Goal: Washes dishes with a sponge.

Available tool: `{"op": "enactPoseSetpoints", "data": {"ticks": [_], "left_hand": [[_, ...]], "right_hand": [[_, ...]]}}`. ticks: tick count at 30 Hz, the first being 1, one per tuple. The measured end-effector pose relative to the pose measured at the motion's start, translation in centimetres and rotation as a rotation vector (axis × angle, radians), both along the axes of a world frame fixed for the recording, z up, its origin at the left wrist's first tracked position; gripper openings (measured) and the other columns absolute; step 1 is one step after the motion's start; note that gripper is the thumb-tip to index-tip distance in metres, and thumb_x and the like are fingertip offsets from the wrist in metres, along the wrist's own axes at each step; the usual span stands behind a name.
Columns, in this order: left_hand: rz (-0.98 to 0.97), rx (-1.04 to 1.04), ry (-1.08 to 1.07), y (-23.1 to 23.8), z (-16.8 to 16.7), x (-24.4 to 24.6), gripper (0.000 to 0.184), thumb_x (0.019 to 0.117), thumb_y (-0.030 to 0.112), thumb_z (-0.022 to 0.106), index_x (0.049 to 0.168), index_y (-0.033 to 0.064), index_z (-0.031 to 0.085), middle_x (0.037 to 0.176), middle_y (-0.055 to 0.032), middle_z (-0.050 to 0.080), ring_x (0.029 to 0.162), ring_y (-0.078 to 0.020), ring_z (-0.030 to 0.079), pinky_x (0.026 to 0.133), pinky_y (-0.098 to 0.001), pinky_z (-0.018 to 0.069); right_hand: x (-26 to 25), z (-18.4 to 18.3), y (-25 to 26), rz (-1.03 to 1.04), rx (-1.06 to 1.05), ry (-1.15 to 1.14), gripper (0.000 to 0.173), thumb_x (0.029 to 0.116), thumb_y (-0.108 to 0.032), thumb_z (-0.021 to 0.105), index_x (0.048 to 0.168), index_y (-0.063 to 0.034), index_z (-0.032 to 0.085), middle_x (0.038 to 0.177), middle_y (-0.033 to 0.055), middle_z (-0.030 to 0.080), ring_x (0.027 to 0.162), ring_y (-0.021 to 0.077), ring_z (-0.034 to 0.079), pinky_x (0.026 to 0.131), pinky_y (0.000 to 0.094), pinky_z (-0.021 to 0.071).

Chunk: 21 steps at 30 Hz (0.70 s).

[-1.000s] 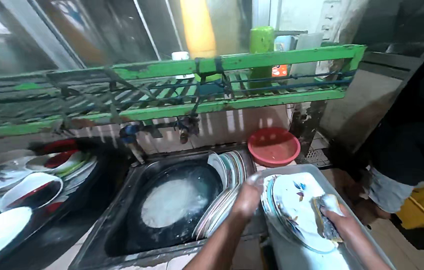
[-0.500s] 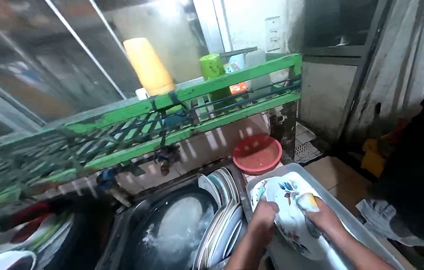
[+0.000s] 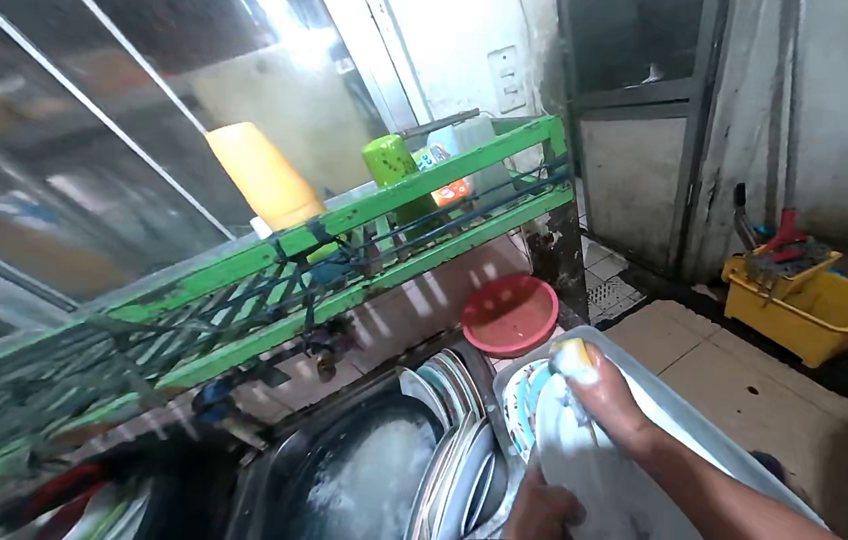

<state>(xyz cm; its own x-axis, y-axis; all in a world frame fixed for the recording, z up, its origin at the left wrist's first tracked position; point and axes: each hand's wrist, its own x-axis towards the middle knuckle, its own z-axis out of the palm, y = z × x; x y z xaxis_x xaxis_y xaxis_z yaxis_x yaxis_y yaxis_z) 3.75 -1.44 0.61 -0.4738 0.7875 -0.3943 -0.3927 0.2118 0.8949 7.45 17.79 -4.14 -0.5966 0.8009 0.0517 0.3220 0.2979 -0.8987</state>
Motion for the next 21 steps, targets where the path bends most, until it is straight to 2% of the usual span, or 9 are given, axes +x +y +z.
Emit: {"op": "enactPoseSetpoints", "data": {"ticks": [2,4,7,9,12,15,16,18,21], "left_hand": [[0.048,-0.038,-0.022,0.0,0.5,-1.5,0.043,0.0832,-0.014,0.051,0.124,0.0000,0.050,0.092,-0.0064,0.068,0.079,-0.0131,0.068,0.071,-0.0342,0.0591],[0.070,-0.057,0.057,0.0,0.8,-2.5,0.031,0.0835,-0.014,0.052,0.110,0.0017,0.057,0.084,-0.0025,0.068,0.076,-0.0100,0.067,0.071,-0.0309,0.0582],[0.103,-0.100,0.082,-0.5,1.2,-1.4,0.046,0.0845,-0.016,0.050,0.128,-0.0039,0.044,0.088,-0.0053,0.060,0.075,-0.0098,0.061,0.070,-0.0311,0.0549],[0.108,0.006,0.049,-1.0,0.3,-0.9,0.051,0.0856,-0.014,0.050,0.134,-0.0036,0.041,0.093,-0.0059,0.064,0.080,-0.0094,0.066,0.074,-0.0307,0.0578],[0.056,0.057,-0.058,-1.1,0.1,-1.3,0.033,0.0915,-0.010,0.049,0.122,0.0019,0.050,0.088,-0.0022,0.071,0.078,-0.0097,0.071,0.074,-0.0308,0.0612],[-0.017,-0.001,0.031,-0.7,0.5,-2.8,0.030,0.0850,-0.015,0.050,0.107,0.0030,0.058,0.084,0.0008,0.069,0.077,-0.0079,0.067,0.072,-0.0288,0.0588],[-0.025,0.010,0.077,-0.7,0.4,-2.8,0.031,0.0835,-0.016,0.051,0.106,0.0033,0.058,0.084,0.0017,0.069,0.077,-0.0066,0.067,0.073,-0.0277,0.0586],[-0.005,0.030,0.159,-1.3,-0.1,-2.1,0.029,0.0851,-0.014,0.053,0.108,0.0031,0.055,0.082,0.0043,0.067,0.077,-0.0033,0.066,0.074,-0.0252,0.0577],[0.086,0.067,0.041,-1.5,-1.0,-0.9,0.024,0.0892,-0.012,0.053,0.106,0.0041,0.055,0.081,0.0031,0.070,0.076,-0.0054,0.069,0.075,-0.0270,0.0601]], "right_hand": [[0.1,0.5,-3.7,0.197,0.278,0.157,0.056,0.0869,-0.028,0.075,0.131,0.0049,0.063,0.124,0.0227,0.069,0.120,0.0346,0.064,0.108,0.0514,0.0478],[-0.7,0.1,-6.0,0.239,0.561,0.351,0.051,0.0852,-0.035,0.075,0.119,0.0027,0.069,0.115,0.0194,0.073,0.112,0.0324,0.069,0.102,0.0507,0.0526],[-0.9,-1.0,-3.2,0.119,0.167,0.225,0.062,0.0863,-0.025,0.075,0.136,0.0083,0.057,0.129,0.0248,0.064,0.124,0.0322,0.061,0.111,0.0461,0.0466],[-0.9,-0.5,-0.1,-0.023,-0.034,0.049,0.063,0.0919,-0.025,0.072,0.144,0.0018,0.050,0.130,0.0247,0.064,0.124,0.0356,0.061,0.108,0.0525,0.0471],[0.3,1.1,-1.7,0.106,0.117,0.051,0.057,0.0902,-0.027,0.072,0.137,0.0032,0.058,0.125,0.0235,0.067,0.119,0.0347,0.064,0.106,0.0529,0.0488],[-0.5,0.4,-5.7,0.256,0.577,0.349,0.051,0.0874,-0.037,0.075,0.122,0.0002,0.069,0.114,0.0167,0.074,0.110,0.0284,0.070,0.100,0.0469,0.0546],[-0.8,-0.1,-5.6,0.233,0.602,0.402,0.053,0.0877,-0.038,0.074,0.122,0.0014,0.068,0.114,0.0173,0.073,0.111,0.0281,0.070,0.101,0.0458,0.0543],[-0.3,-0.8,-3.3,0.131,0.286,0.256,0.062,0.0858,-0.030,0.075,0.133,0.0073,0.060,0.125,0.0234,0.068,0.119,0.0311,0.064,0.107,0.0460,0.0499],[0.0,0.5,1.0,-0.030,-0.055,-0.037,0.063,0.0922,-0.027,0.071,0.145,0.0001,0.049,0.128,0.0245,0.064,0.120,0.0363,0.063,0.105,0.0553,0.0481]]}}
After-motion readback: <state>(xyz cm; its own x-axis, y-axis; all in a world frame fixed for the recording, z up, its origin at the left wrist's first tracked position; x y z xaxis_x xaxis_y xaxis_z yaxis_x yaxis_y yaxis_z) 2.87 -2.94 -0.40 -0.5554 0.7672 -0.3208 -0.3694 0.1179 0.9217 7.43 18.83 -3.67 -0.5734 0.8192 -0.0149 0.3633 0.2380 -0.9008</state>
